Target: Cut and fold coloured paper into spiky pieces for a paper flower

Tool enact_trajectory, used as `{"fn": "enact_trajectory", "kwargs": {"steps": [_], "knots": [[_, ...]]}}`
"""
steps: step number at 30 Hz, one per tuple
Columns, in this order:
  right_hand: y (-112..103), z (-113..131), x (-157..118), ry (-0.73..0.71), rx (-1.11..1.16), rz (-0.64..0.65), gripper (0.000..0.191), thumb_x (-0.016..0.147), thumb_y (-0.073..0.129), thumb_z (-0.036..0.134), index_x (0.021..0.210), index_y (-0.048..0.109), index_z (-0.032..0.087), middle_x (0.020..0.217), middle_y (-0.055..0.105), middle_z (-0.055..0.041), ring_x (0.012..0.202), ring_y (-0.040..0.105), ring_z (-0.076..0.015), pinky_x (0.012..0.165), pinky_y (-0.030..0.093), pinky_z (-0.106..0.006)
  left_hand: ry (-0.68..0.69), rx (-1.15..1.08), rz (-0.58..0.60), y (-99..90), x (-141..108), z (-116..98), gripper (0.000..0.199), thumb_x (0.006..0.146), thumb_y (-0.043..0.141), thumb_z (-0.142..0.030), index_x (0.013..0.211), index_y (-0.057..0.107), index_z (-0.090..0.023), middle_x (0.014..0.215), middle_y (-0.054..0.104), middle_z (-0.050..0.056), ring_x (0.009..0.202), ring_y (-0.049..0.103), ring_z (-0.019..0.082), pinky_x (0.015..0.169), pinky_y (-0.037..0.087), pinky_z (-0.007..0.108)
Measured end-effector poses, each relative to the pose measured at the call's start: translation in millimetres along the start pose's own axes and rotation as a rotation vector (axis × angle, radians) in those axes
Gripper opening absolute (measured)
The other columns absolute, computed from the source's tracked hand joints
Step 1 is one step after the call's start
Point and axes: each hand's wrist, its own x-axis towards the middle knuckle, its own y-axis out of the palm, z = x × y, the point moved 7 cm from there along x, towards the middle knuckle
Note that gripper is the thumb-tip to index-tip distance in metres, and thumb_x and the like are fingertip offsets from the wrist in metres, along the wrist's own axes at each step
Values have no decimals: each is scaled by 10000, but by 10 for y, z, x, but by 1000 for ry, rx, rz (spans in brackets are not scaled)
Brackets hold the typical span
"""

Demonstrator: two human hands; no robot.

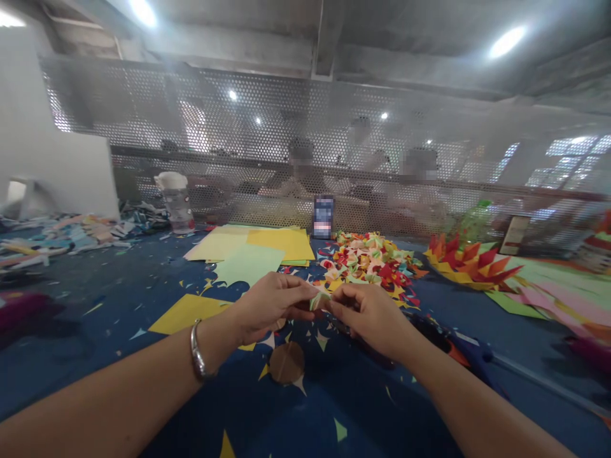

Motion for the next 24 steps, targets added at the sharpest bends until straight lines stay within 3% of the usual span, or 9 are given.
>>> {"fn": "enact_trajectory", "kwargs": {"steps": [8,16,24], "knots": [[-19,46,-11,-3,-80,-16,243,855,505,363,700,564,186,530,479,43,473,486,-100,460,333,-213,62,201,-96,-9,10,-41,227,674,697,-361,784,674,-163,672,654,3,648,599,122,673,482,262],[-2,35,-6,-12,-63,-14,226,852,508,347,709,576,186,568,495,33,486,480,-98,474,336,-224,73,328,-145,-34,15,-57,219,672,682,-378,751,671,-175,600,650,2,584,609,136,560,441,239],[19,27,-7,-19,-66,-3,207,852,507,306,691,547,184,564,488,40,479,474,-90,460,316,-219,131,336,-92,0,39,-18,252,698,657,-392,777,667,-154,697,685,50,631,634,167,613,482,284]]}}
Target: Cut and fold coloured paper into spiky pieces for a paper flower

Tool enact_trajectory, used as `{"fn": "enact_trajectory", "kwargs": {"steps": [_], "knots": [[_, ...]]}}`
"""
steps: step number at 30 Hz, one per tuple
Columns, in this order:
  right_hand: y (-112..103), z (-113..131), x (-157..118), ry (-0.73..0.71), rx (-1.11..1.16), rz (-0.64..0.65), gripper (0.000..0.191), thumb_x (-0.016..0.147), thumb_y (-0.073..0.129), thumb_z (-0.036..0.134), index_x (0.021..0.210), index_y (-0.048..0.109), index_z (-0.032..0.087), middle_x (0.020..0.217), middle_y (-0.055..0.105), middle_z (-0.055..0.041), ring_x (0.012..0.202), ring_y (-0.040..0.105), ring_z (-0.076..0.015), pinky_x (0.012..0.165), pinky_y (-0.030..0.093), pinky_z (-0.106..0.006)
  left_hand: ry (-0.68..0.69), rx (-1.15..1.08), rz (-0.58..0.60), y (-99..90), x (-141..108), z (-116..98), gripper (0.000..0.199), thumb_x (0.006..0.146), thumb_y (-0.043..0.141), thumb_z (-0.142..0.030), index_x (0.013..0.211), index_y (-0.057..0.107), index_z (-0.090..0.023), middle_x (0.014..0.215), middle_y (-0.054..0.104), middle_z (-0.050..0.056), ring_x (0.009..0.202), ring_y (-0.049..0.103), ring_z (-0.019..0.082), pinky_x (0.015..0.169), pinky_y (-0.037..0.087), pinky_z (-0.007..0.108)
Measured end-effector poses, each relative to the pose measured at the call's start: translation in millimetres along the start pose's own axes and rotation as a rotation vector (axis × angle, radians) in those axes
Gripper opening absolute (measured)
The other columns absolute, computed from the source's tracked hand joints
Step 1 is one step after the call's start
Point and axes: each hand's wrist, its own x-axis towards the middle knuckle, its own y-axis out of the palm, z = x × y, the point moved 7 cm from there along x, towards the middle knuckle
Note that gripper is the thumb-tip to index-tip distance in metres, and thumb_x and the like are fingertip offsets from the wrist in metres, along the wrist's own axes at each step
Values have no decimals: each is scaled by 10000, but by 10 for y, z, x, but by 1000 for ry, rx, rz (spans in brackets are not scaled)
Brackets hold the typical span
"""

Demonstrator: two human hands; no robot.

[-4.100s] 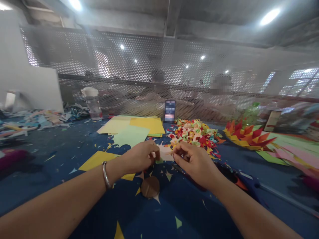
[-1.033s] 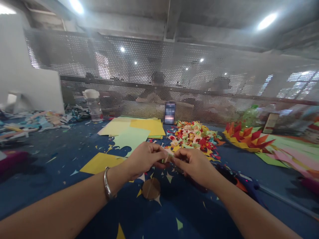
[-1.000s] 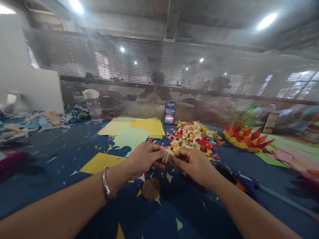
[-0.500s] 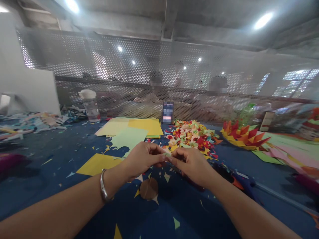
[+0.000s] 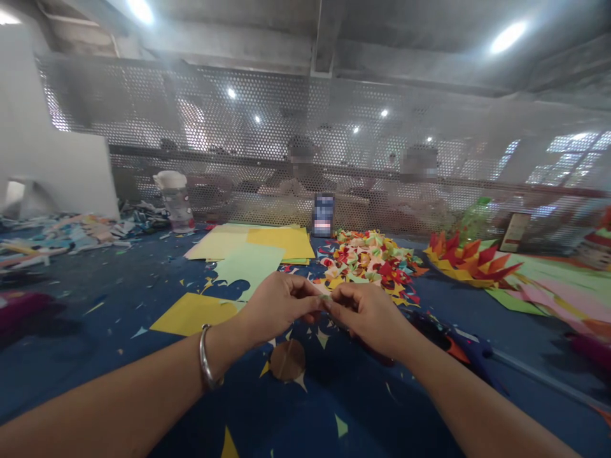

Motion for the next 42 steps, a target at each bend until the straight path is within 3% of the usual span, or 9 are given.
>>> {"fn": "enact_trajectory", "kwargs": {"steps": [8,13,20,35,42], "knots": [[-12,30,-2,-10,-13,-26,198,823,528,261,646,529,175,547,464,46,497,429,-88,457,296,-206,58,10,40,40,-35,-61,232,737,617,-368,796,654,-146,690,682,49,636,623,161,610,479,276],[2,31,-5,-30,-20,-33,197,816,536,254,637,516,174,555,451,48,511,404,-88,461,291,-203,98,160,18,12,-48,-73,184,728,600,-318,784,654,-151,678,667,31,617,597,141,573,451,251],[-26,69,-7,-80,-51,-83,250,823,541,263,604,454,181,551,419,54,516,371,-88,467,279,-207,49,137,51,25,-30,12,242,762,567,-369,787,648,-142,686,684,54,613,621,149,581,468,267],[-80,180,-16,-153,-185,-164,204,782,564,172,602,467,178,567,445,49,523,407,-92,491,282,-215,96,264,-60,2,-65,-82,171,734,562,-311,706,637,-160,632,663,23,577,579,124,526,410,234],[-71,186,-26,-160,-187,-178,247,808,550,212,598,424,186,561,413,52,517,383,-93,489,278,-216,99,178,-74,14,-47,-81,117,691,577,-260,743,617,-164,637,642,1,585,566,118,530,408,226]]}}
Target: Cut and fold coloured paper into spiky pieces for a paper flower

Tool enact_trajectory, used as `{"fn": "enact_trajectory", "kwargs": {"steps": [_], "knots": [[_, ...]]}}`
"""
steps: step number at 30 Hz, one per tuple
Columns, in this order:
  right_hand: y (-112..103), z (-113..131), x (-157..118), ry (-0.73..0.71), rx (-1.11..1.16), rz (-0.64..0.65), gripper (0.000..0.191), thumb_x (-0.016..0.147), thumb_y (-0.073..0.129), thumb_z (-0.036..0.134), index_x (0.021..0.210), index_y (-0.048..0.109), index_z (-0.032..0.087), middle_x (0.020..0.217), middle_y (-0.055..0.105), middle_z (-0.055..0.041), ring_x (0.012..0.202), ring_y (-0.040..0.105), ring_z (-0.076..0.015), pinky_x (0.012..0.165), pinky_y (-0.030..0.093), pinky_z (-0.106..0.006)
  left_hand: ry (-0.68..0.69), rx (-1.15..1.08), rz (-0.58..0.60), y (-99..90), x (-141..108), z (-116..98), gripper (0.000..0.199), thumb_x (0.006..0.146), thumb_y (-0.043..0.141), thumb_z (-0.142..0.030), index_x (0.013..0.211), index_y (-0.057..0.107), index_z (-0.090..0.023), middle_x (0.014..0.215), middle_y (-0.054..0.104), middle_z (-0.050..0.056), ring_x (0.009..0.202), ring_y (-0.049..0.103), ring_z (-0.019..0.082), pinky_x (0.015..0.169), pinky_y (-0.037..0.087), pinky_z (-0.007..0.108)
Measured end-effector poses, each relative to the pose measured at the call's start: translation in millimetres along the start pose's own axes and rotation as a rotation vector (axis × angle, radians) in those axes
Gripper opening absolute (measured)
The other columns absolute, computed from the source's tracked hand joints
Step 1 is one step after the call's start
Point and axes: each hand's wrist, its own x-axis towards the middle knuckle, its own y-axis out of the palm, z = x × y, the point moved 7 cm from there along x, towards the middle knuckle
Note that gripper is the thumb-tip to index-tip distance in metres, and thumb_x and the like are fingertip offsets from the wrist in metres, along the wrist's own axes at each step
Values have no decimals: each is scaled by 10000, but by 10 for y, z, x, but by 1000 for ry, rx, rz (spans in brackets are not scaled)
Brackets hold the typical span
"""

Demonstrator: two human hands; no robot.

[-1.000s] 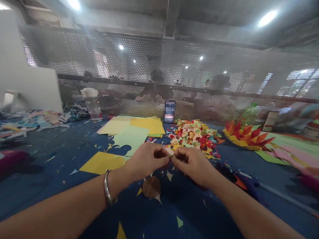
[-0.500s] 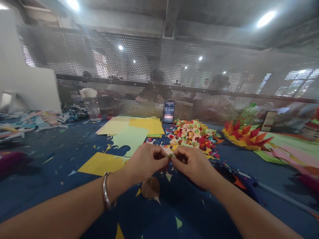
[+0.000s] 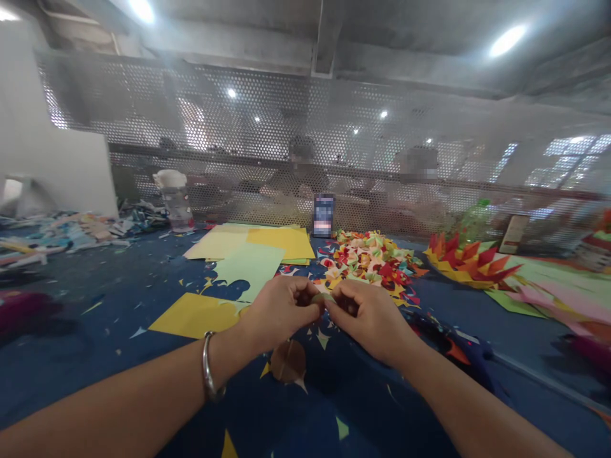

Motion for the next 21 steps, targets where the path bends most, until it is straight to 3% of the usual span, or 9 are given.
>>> {"fn": "enact_trajectory", "kwargs": {"steps": [6,14,21], "knots": [[0,-4,-1,4,4,0,243,818,540,218,606,425,188,571,419,49,521,381,-93,484,272,-219,-11,-139,-37,-13,19,11,207,656,625,-232,845,590,-157,728,650,26,672,592,144,604,456,256],[-23,-36,-7,17,56,-12,197,816,532,203,628,474,185,588,439,41,537,394,-95,492,287,-221,-174,-460,79,38,-21,31,210,741,607,-368,739,637,-160,726,668,38,666,620,139,669,482,278],[-23,-36,-10,37,131,10,202,787,544,196,609,447,188,570,417,48,528,376,-91,487,292,-220,-159,-488,129,56,7,50,173,651,701,-258,780,643,-158,694,658,-1,650,590,115,689,458,266]]}}
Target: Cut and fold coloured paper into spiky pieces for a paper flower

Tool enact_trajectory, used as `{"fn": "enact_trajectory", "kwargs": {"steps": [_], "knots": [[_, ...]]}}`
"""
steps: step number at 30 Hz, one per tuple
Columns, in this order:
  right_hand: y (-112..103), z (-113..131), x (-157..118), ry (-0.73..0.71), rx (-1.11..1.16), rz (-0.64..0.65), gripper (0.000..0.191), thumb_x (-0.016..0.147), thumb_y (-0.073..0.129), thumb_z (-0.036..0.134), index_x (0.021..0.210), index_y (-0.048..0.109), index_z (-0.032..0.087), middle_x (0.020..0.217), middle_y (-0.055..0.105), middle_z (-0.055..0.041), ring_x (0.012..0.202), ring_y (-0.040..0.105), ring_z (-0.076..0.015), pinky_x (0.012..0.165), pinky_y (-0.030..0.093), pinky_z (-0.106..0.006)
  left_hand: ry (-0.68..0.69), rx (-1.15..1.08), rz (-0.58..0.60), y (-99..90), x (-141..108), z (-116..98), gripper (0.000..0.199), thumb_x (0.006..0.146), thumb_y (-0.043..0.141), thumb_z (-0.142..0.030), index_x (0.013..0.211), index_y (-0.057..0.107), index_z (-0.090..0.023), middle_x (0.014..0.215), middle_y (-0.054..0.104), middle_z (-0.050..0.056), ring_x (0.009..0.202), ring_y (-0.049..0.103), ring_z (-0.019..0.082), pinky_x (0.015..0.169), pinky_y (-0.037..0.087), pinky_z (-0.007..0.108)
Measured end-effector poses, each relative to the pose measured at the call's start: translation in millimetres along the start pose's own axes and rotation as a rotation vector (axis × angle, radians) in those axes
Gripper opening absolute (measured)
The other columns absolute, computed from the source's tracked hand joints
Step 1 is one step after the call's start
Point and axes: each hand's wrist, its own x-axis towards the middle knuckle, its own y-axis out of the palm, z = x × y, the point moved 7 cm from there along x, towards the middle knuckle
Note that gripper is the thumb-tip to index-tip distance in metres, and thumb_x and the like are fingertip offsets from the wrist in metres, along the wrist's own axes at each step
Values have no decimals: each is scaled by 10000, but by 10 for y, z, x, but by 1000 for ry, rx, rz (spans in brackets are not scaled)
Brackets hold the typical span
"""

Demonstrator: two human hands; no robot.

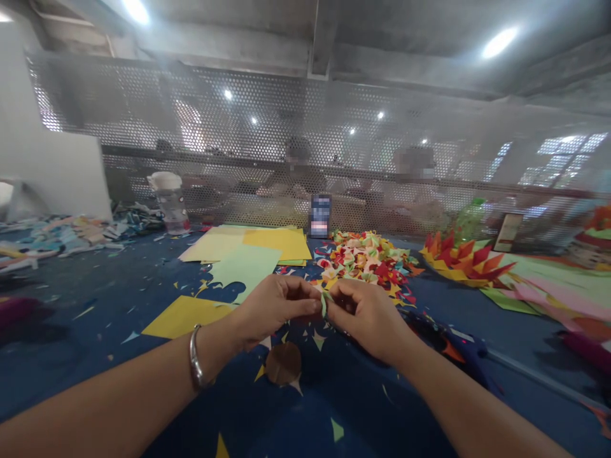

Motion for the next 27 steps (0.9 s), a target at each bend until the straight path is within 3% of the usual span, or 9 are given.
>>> {"fn": "enact_trajectory", "kwargs": {"steps": [5,12,17,27], "knots": [[0,-25,9,28,84,16,211,785,536,194,603,431,188,565,383,54,531,352,-91,482,284,-217,25,64,-51,5,5,-22,176,656,695,-279,760,625,-155,693,650,2,647,574,112,681,443,258],[16,-78,4,119,264,102,151,806,538,275,696,521,174,573,437,55,468,431,-80,454,328,-206,120,54,-18,64,-3,-61,181,717,662,-301,785,597,-146,693,615,1,667,556,109,666,422,246],[38,-106,15,164,382,107,208,819,548,342,694,512,179,539,422,72,391,413,-63,402,322,-196,127,68,-25,80,-12,-86,186,729,636,-318,791,581,-152,722,606,10,694,565,125,703,441,271],[36,-149,10,187,357,88,331,884,486,421,657,551,189,412,454,61,350,420,-71,406,318,-212,37,170,-193,-51,14,-20,155,721,601,-315,752,539,-177,665,595,-3,626,550,112,618,430,240]]}}
